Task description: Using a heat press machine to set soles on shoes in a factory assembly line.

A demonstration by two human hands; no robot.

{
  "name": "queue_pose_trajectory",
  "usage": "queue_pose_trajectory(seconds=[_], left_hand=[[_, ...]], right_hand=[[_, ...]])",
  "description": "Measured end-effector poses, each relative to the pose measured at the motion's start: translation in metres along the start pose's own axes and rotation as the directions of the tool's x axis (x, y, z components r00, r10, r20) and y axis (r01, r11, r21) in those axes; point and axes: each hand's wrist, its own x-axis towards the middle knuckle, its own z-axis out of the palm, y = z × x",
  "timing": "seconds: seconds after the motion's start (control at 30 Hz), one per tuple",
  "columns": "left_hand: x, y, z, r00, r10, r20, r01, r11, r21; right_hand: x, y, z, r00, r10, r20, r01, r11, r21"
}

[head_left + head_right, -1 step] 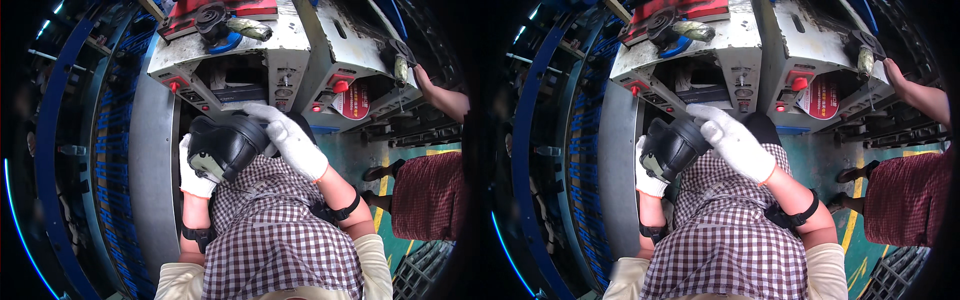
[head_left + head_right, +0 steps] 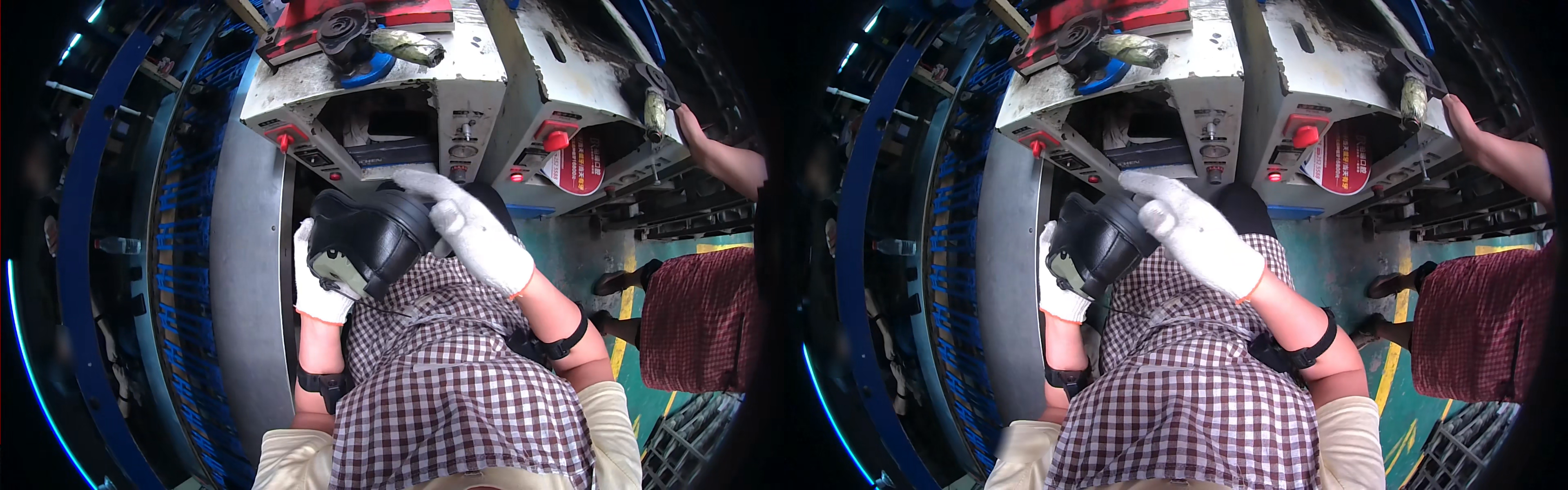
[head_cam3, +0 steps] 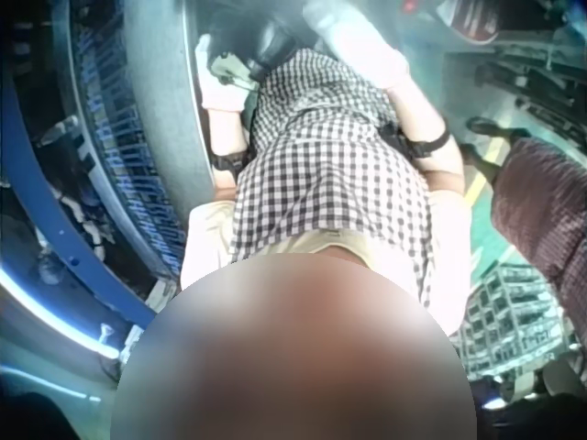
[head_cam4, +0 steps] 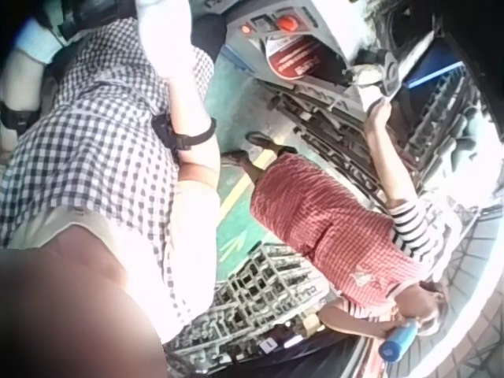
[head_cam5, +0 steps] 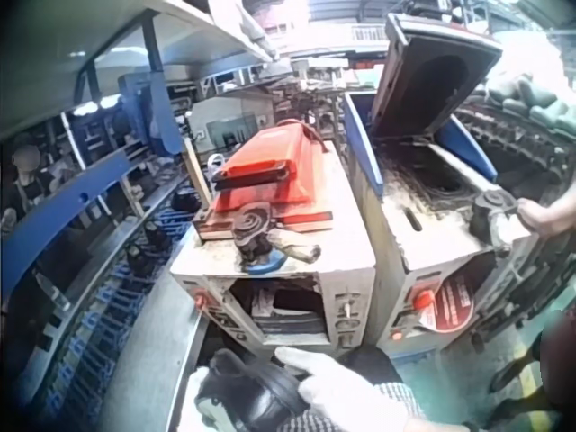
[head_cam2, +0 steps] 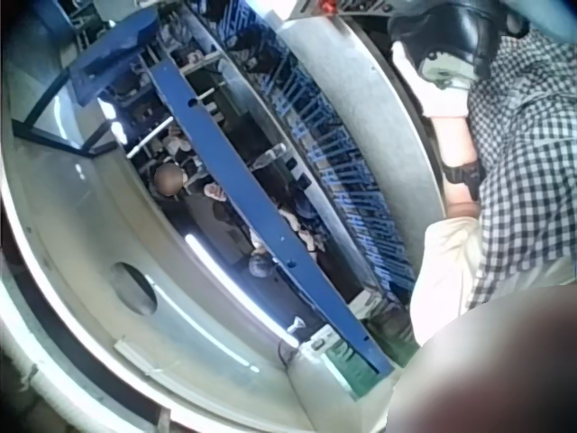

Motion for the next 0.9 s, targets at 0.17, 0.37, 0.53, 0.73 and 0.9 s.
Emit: queue_pose_trajectory(seconds=[0.17, 0.37, 0.53, 0.73, 0.9], left_hand=[[0.001, -0.003, -0.008, 0.991, -0.107, -0.081, 0.094, 0.984, -0.151], [0.000, -0.006, -0.004, 0.995, -0.079, -0.068, 0.066, 0.983, -0.170], [-0.003, -0.007, -0.001, 0.995, -0.095, -0.013, 0.092, 0.982, -0.163], [0.001, -0.003, -0.007, 0.995, 0.095, 0.018, -0.096, 0.955, 0.281], [-0.001, 0.003, -0.003, 0.999, 0.011, -0.033, -0.013, 0.997, -0.080]], right_hand=[[0.001, 0.004, 0.013, 0.998, 0.045, 0.041, -0.051, 0.985, 0.166], [-0.002, -0.001, 0.013, 1.000, -0.001, 0.015, -0.002, 0.984, 0.179], [-0.002, -0.004, 0.012, 0.999, -0.040, -0.004, 0.040, 0.992, 0.121], [-0.009, -0.004, 0.008, 0.991, -0.135, 0.006, 0.136, 0.990, -0.026], [-0.013, -0.019, -0.004, 0.986, 0.056, 0.160, -0.035, 0.991, -0.130]])
